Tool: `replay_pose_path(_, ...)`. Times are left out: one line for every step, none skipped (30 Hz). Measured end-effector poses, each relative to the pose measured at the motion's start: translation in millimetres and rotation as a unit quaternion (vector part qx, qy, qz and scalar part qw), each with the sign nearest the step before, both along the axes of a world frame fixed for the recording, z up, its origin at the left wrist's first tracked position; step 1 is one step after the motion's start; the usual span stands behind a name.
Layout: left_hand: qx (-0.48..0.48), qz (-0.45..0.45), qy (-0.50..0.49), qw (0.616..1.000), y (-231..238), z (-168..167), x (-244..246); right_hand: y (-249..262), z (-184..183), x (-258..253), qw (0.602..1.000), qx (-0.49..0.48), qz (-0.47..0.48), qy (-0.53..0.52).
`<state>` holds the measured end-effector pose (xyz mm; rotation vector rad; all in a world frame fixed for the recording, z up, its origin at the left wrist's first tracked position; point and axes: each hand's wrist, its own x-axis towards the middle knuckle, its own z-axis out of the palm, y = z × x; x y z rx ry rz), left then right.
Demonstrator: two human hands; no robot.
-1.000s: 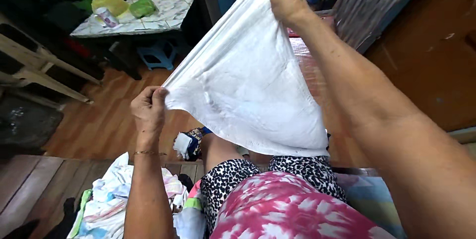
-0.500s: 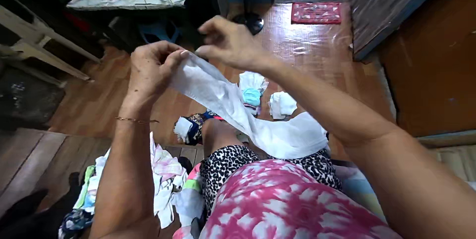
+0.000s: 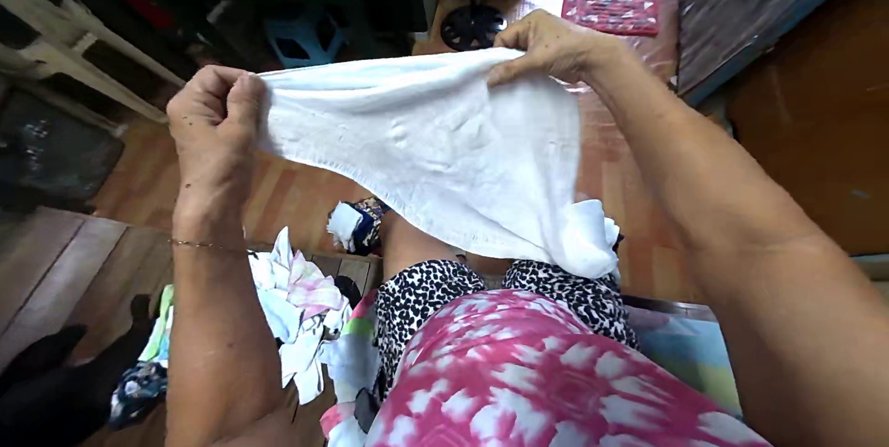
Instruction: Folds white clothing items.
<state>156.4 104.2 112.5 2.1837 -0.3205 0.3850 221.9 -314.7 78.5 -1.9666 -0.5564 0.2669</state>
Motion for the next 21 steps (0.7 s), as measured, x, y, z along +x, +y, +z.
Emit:
replay_pose_path(-0.033, 0.001, 0.003, 0.999, -4, -5, 2, -3, -4, -1, 0.999, 0.042, -0.016, 0.005)
replay_pose_path(-0.070, 0.007, 0.001, 0.997, -10, -12, 4, -2, -8, -2, 0.996, 0.083, -0.032, 0.012)
replay_pose_path(-0.112, 0.020, -0.002, 0.994, -19, -20, 6, 3, -14, -3, 0.991, 0.123, -0.049, 0.016)
replay_pose_path(-0.154, 0.038, -0.006, 0.987, -28, -28, 8, 12, -19, -5, 0.984, 0.157, -0.076, 0.017)
replay_pose_path(-0.194, 0.060, -0.011, 0.979, -36, -35, 11, 22, -23, -7, 0.977, 0.184, -0.106, 0.017)
replay_pose_path(-0.224, 0.083, -0.017, 0.971, -43, -40, 14, 32, -23, -9, 0.970, 0.201, -0.136, 0.017)
replay_pose_path(-0.243, 0.107, -0.024, 0.964, -47, -43, 15, 39, -23, -13, 0.966, 0.203, -0.158, 0.019)
replay_pose_path(-0.253, 0.126, -0.028, 0.959, -49, -43, 15, 42, -20, -16, 0.967, 0.189, -0.172, 0.016)
replay_pose_path(-0.255, 0.137, -0.034, 0.957, -46, -43, 14, 42, -17, -18, 0.971, 0.163, -0.176, 0.005)
replay_pose_path(-0.246, 0.140, -0.041, 0.958, -41, -43, 14, 38, -14, -19, 0.977, 0.129, -0.171, -0.014)
replay_pose_path(-0.226, 0.137, -0.048, 0.963, -32, -42, 13, 32, -9, -21, 0.982, 0.097, -0.157, -0.033)
replay_pose_path(-0.196, 0.133, -0.052, 0.970, -23, -41, 11, 25, -6, -23, 0.986, 0.074, -0.143, -0.050)
replay_pose_path(-0.167, 0.133, -0.057, 0.975, -15, -41, 9, 18, -3, -24, 0.988, 0.055, -0.129, -0.068)
replay_pose_path(-0.144, 0.131, -0.059, 0.979, -11, -41, 7, 14, -2, -26, 0.990, 0.039, -0.112, -0.081)
replay_pose_path(-0.128, 0.128, -0.060, 0.982, -8, -41, 5, 10, -3, -26, 0.991, 0.030, -0.096, -0.087)
replay_pose_path(-0.119, 0.123, -0.059, 0.983, -8, -41, 3, 8, -5, -25, 0.992, 0.027, -0.086, -0.090)
replay_pose_path(-0.114, 0.116, -0.057, 0.985, -8, -42, 3, 7, -8, -23, 0.992, 0.029, -0.079, -0.091)
replay_pose_path(-0.112, 0.105, -0.050, 0.987, -8, -43, 3, 5, -12, -21, 0.993, 0.035, -0.077, -0.086)
replay_pose_path(-0.108, 0.090, -0.051, 0.989, -8, -44, 4, 4, -15, -20, 0.993, 0.044, -0.074, -0.079)
replay_pose_path(-0.106, 0.068, -0.063, 0.990, -9, -44, 5, 2, -16, -19, 0.994, 0.057, -0.067, -0.069)
replay_pose_path(-0.106, 0.042, -0.081, 0.990, -9, -42, 7, 0, -17, -17, 0.994, 0.067, -0.057, -0.059)
